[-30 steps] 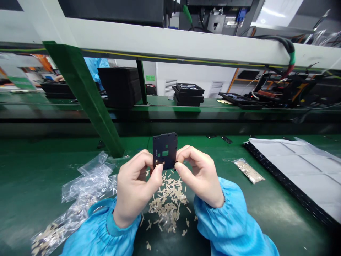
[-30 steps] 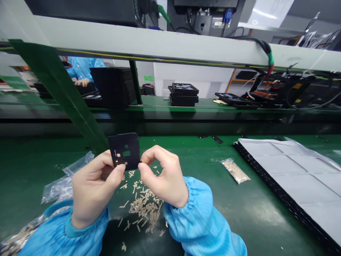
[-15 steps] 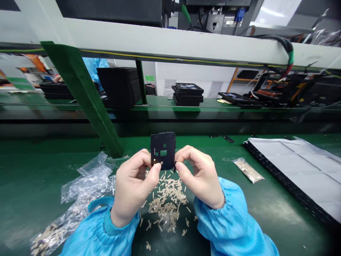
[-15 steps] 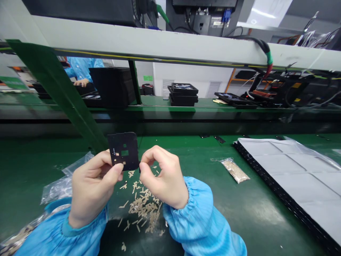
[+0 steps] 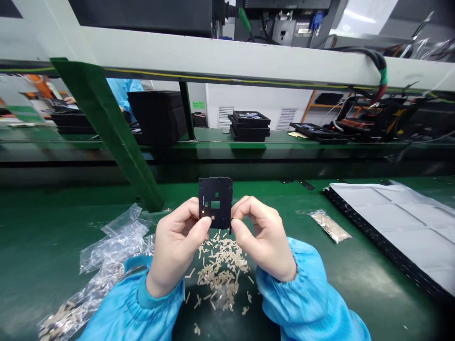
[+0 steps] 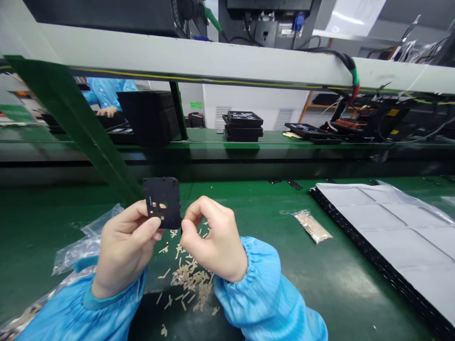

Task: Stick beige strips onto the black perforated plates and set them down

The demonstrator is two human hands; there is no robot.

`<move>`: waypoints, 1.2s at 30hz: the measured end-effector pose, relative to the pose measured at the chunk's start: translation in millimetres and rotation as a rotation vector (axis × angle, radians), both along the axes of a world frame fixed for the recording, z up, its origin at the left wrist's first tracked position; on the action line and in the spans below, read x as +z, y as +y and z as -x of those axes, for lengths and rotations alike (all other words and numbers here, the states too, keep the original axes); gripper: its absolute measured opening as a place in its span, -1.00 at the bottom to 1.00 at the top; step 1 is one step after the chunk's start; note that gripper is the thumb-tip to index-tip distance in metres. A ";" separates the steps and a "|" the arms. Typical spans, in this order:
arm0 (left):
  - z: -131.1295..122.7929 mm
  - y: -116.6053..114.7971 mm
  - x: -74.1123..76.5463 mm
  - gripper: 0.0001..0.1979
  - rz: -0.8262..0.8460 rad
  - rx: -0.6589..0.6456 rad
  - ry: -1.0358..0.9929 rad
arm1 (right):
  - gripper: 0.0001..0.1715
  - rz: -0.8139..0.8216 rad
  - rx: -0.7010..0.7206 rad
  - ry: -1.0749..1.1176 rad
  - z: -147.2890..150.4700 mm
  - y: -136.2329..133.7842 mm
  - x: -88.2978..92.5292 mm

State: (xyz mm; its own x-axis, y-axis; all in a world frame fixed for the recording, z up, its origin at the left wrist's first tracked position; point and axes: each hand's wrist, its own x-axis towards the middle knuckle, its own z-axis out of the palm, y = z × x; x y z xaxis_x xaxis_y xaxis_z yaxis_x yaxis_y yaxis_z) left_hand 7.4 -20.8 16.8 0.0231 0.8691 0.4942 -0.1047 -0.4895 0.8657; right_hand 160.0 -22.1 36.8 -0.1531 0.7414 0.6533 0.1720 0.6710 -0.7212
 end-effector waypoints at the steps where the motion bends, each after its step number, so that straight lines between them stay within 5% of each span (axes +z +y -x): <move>1: 0.1 0.7 0.9 -0.94 0.015 -0.035 -0.016 | -0.86 0.004 0.010 0.003 -0.1 -0.5 0.0; 14: -6.6 6.3 8.7 -0.89 0.247 -0.344 -0.258 | -0.84 0.057 0.073 0.031 0.8 0.7 0.4; 22: -9.7 4.1 10.2 -0.88 0.417 -0.442 -0.380 | -0.88 0.053 0.296 0.114 -1.6 1.4 -3.1; 36: -2.8 9.8 11.4 -0.81 0.434 -0.557 -0.235 | -0.85 -0.087 0.330 -0.046 -2.3 -6.4 2.3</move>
